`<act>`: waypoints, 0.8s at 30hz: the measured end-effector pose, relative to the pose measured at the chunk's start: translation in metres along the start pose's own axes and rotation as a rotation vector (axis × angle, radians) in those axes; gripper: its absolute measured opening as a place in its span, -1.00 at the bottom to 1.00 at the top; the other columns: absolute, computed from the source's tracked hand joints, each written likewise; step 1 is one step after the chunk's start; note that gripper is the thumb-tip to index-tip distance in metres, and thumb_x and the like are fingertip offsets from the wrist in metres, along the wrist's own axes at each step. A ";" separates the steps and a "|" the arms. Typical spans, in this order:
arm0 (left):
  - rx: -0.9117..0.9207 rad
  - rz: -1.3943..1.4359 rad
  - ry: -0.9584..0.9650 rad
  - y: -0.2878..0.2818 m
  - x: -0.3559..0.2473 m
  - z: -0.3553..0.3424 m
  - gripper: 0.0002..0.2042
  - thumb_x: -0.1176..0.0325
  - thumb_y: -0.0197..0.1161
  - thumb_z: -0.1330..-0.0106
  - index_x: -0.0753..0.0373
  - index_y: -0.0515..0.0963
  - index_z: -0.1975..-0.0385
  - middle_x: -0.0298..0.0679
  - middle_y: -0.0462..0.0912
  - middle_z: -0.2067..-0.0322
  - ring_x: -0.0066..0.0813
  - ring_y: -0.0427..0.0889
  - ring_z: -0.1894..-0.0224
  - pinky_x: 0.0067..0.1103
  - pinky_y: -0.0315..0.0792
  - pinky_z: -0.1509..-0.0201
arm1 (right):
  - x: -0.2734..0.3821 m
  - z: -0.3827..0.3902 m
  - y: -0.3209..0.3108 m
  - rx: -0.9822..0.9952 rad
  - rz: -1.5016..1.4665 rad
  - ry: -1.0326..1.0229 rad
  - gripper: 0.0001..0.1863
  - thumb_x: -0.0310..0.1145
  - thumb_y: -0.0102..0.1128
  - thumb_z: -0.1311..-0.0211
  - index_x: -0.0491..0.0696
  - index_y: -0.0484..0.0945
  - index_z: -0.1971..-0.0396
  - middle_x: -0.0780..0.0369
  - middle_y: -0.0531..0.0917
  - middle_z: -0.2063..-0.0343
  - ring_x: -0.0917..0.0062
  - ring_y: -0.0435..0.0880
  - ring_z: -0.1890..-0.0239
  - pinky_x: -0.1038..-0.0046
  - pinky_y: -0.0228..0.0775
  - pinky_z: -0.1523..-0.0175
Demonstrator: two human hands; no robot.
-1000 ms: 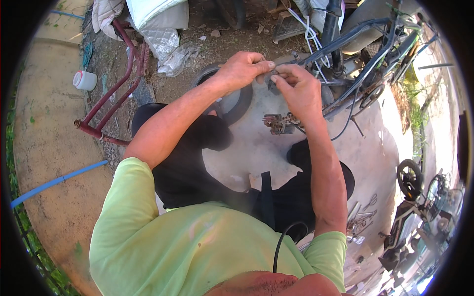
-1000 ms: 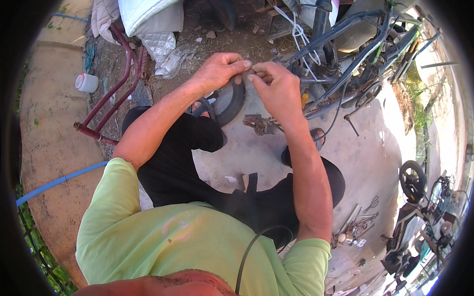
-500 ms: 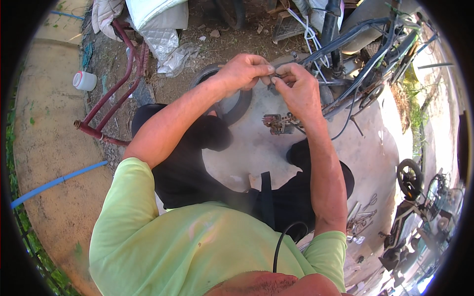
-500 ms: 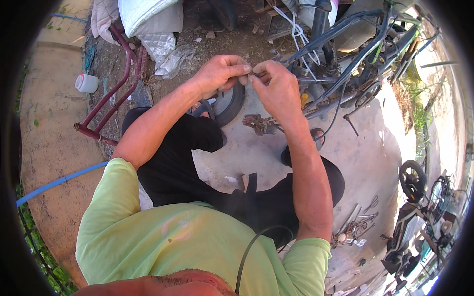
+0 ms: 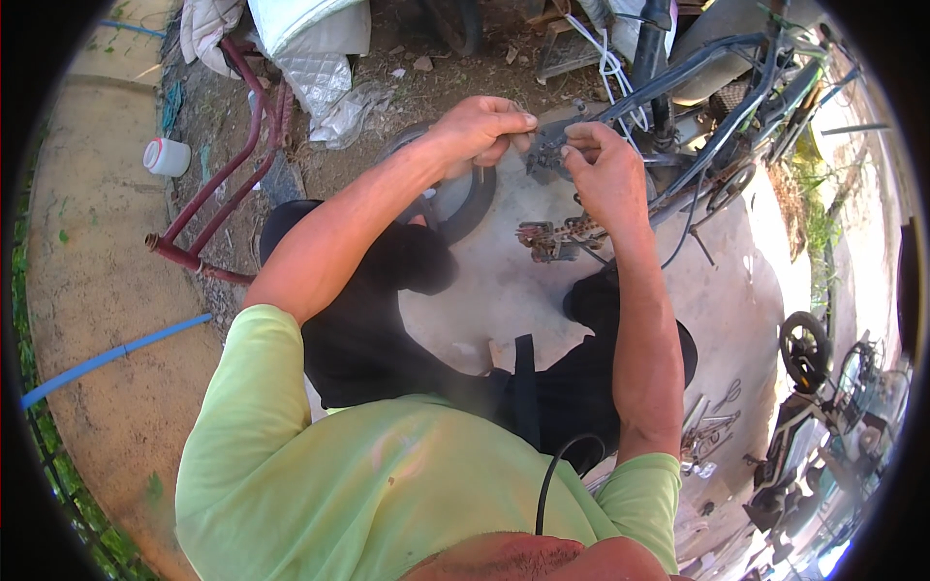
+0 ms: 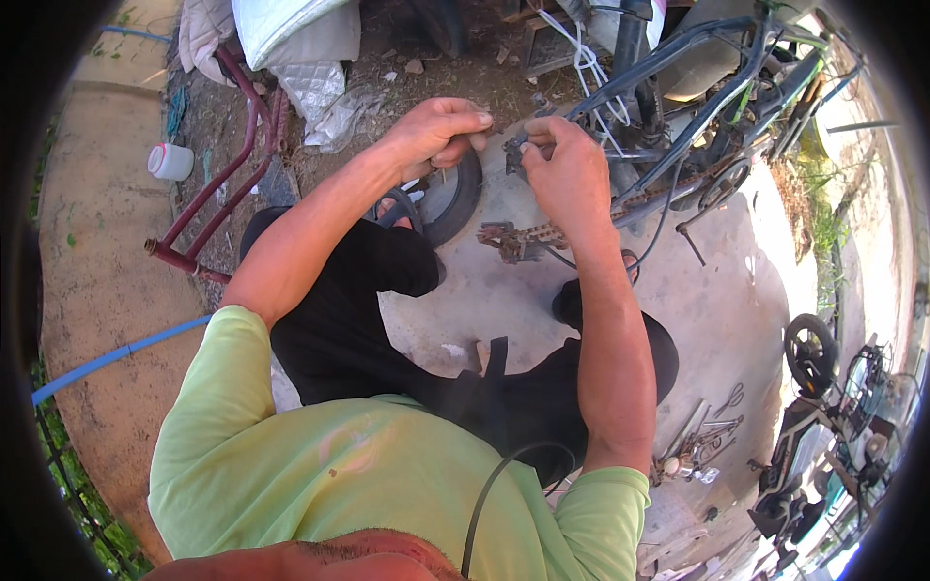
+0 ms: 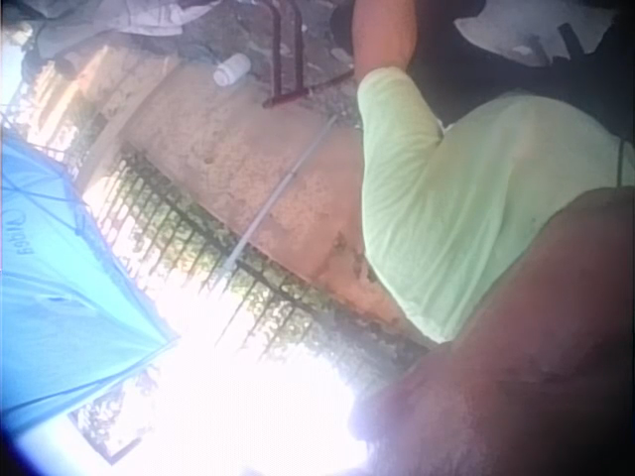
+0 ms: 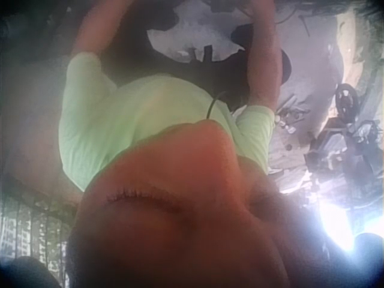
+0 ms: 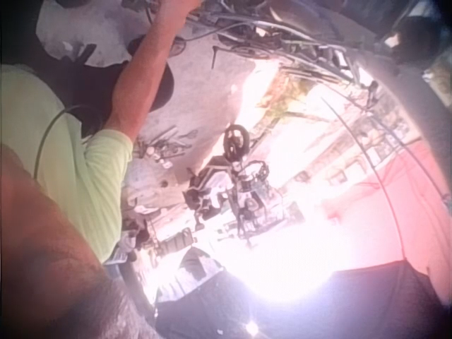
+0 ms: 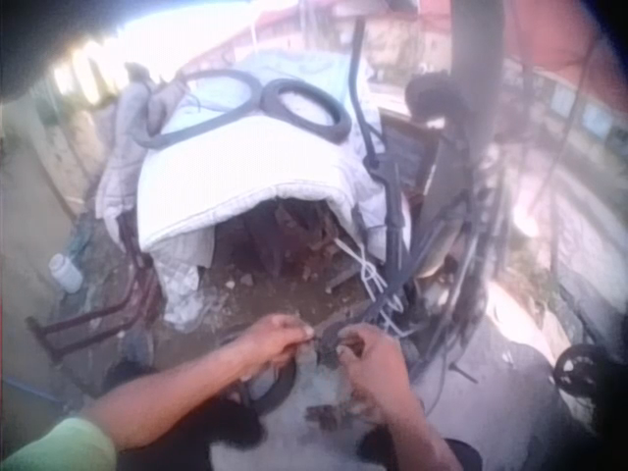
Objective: The person cleans and reassembles a mechanical bicycle component by hand using an L-shaped tool and a small stick.
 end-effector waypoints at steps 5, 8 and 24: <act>-0.038 -0.123 -0.011 -0.004 0.006 -0.006 -0.82 0.30 0.35 -0.40 0.29 0.59 0.32 -0.29 0.66 0.48 -0.72 0.27 0.72 -0.65 0.09 0.67 | -0.008 0.000 0.007 0.063 0.094 0.007 -0.76 -0.41 0.32 -0.20 -0.15 0.69 0.14 0.09 0.80 0.28 0.22 0.79 0.20 0.28 0.58 0.06; -0.063 -0.212 -0.007 -0.004 0.007 -0.007 -0.82 0.30 0.36 -0.39 0.28 0.61 0.33 -0.31 0.66 0.51 -0.72 0.29 0.72 -0.66 0.11 0.67 | -0.006 0.001 0.006 0.078 0.105 0.018 -0.76 -0.39 0.32 -0.21 -0.15 0.69 0.15 0.08 0.80 0.27 0.17 0.78 0.18 0.25 0.57 0.04; -0.159 -0.638 0.271 0.002 -0.013 -0.002 -0.76 0.22 0.41 -0.34 0.31 0.66 0.33 -0.30 0.73 0.49 -0.61 0.59 0.52 -0.56 0.45 0.41 | -0.007 0.001 0.009 0.098 0.137 0.050 -0.74 -0.34 0.32 -0.22 -0.12 0.70 0.14 0.11 0.80 0.26 0.18 0.78 0.17 0.24 0.57 0.05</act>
Point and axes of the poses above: each hand's wrist, its own z-axis away from the middle knuckle, its own y-axis out of the palm, x = y × z, the point moved 10 cm from there along -z, towards the middle knuckle
